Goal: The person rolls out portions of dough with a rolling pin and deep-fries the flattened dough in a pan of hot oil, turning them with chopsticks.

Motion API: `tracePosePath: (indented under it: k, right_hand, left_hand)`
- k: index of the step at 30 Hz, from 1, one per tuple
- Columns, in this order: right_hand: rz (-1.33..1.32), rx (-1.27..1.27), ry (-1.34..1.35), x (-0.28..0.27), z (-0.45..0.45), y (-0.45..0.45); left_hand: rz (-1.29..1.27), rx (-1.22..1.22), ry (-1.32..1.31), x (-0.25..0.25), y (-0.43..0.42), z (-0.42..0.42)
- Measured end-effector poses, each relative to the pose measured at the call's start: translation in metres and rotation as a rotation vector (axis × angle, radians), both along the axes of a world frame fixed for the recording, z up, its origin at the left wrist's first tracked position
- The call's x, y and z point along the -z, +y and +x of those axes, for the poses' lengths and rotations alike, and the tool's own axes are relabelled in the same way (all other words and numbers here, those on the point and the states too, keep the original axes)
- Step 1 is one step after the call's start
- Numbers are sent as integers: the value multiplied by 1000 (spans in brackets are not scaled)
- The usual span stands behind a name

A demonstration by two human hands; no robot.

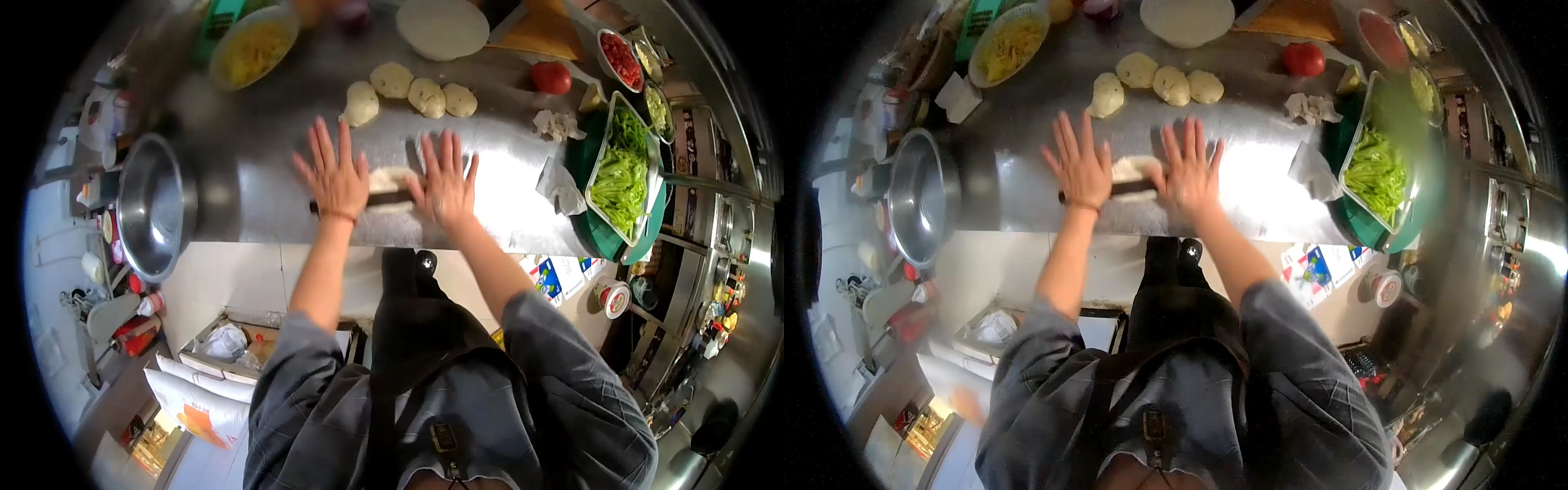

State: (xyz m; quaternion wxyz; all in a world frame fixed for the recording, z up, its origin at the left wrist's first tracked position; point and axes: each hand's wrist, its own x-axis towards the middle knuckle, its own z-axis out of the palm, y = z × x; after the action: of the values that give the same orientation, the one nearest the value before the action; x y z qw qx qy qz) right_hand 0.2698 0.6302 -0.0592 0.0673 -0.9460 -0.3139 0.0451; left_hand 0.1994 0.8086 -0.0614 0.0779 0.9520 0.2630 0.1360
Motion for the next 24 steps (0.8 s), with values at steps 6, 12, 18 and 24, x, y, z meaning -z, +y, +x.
tracePosePath:
  k: [6, 12, 18, 24]
  right_hand:
    - [231, -22, -31, 6, -18, -17]
    - [134, -328, 264, 12, -42, -85]
    - [73, 173, -80, 15, 18, -8]
    - [214, 192, -211, 7, 85, 25]
  left_hand:
    - [-30, 135, -116, 11, -3, -15]
    - [-99, 261, 57, 14, -40, -88]
    - [107, 185, 47, -7, 2, 30]
    - [126, 316, -199, -7, 39, 95]
